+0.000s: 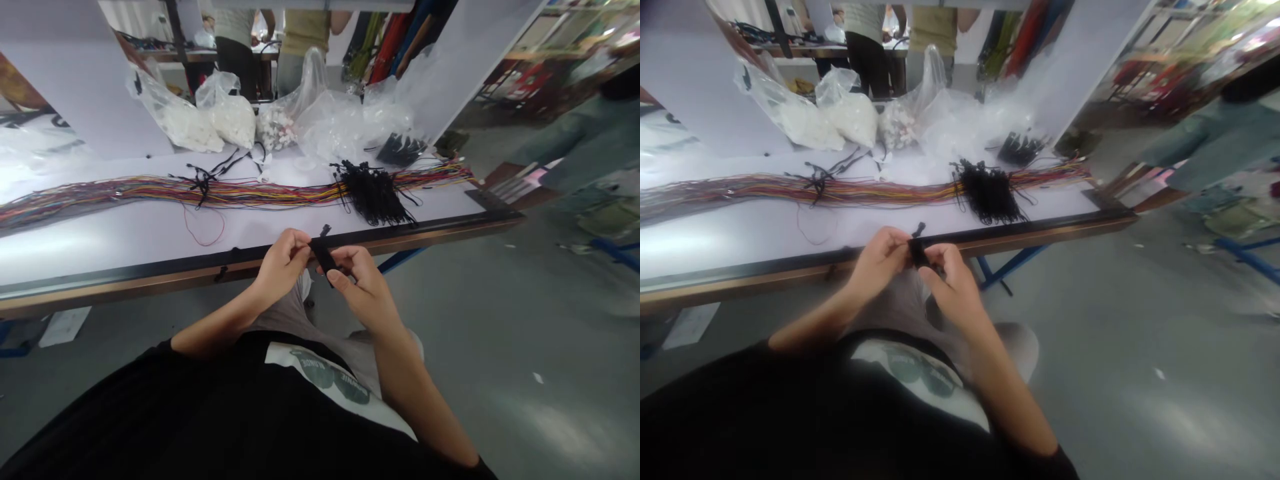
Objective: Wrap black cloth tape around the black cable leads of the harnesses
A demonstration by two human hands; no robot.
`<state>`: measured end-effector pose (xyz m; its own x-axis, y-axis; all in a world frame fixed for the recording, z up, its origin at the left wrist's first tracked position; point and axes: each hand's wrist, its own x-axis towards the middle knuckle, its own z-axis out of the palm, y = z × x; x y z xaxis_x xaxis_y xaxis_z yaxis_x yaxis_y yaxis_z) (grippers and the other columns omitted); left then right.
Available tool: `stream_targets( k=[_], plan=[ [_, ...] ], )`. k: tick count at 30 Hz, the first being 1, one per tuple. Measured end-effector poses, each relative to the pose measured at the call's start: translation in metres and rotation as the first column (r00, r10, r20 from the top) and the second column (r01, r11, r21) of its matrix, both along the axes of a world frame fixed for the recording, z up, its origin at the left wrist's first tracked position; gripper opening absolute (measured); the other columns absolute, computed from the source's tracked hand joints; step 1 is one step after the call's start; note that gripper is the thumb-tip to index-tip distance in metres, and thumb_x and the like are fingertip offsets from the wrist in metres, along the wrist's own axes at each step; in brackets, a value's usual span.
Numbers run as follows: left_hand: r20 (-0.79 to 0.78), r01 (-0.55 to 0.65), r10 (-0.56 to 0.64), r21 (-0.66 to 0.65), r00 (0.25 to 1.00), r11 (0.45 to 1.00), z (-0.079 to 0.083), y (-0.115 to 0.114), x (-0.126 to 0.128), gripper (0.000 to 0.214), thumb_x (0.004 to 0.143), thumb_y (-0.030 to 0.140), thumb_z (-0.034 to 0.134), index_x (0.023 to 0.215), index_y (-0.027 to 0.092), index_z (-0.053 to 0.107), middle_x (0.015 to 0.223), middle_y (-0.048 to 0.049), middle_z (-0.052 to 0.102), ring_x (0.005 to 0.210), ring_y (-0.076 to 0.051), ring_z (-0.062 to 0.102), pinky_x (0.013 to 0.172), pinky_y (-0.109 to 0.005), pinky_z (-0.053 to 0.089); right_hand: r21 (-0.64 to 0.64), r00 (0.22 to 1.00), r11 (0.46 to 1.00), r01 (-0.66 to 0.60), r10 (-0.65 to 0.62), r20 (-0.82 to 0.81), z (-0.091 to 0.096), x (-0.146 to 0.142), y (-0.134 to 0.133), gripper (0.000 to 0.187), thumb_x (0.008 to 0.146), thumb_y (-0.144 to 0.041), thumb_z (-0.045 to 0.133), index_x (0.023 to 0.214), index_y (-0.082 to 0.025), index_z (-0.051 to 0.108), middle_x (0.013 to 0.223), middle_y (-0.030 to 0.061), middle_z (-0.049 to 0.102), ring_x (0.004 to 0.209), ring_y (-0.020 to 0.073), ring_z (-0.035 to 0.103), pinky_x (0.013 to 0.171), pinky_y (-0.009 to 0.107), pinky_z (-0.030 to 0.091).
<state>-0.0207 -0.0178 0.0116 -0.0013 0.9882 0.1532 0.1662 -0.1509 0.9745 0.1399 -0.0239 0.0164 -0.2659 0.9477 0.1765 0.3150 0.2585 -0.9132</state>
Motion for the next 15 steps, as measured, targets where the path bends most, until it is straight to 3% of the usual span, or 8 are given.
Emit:
stream_targets(
  k=[6,9,15],
  plan=[
    [0.125,0.035,-0.034,-0.004,0.992,0.999,0.0029,-0.0047,0.0039,0.02,0.07,0.005,0.045,0.082,0.017,0.054,0.063,0.0046,0.05,0.058,-0.008,0.049,0.059,-0.021,0.039,0.034,0.99,0.996,0.077,-0.081,0.116,0.0012,-0.0047,-0.0022,0.021,0.075,-0.034,0.054,0.093,-0.023,0.053,0.093,0.0047,0.065,0.087,0.0218,0.062,0.079,0.04,0.047],
    [0.188,0.063,-0.056,-0.031,0.981,0.998,0.0049,-0.0081,0.0054,0.02,0.067,0.006,0.048,0.083,0.017,0.055,0.061,0.0051,0.049,0.058,-0.008,0.049,0.059,-0.021,0.041,0.075,0.983,0.994,0.084,-0.095,0.159,0.0035,-0.0061,-0.0031,0.019,0.075,-0.033,0.054,0.091,-0.023,0.054,0.092,0.0046,0.066,0.086,0.0223,0.062,0.078,0.039,0.047],
    [0.059,-0.025,0.023,0.035,0.998,0.999,0.0018,-0.0082,0.0079,0.008,0.075,0.024,0.055,0.078,0.017,0.057,0.067,0.0021,0.055,0.061,-0.009,0.049,0.06,-0.022,0.042,0.222,0.937,0.97,0.1,-0.167,0.306,0.0037,-0.008,-0.0066,0.021,0.077,-0.034,0.052,0.093,-0.021,0.057,0.089,0.0076,0.068,0.082,0.0247,0.063,0.074,0.039,0.047]
  ],
)
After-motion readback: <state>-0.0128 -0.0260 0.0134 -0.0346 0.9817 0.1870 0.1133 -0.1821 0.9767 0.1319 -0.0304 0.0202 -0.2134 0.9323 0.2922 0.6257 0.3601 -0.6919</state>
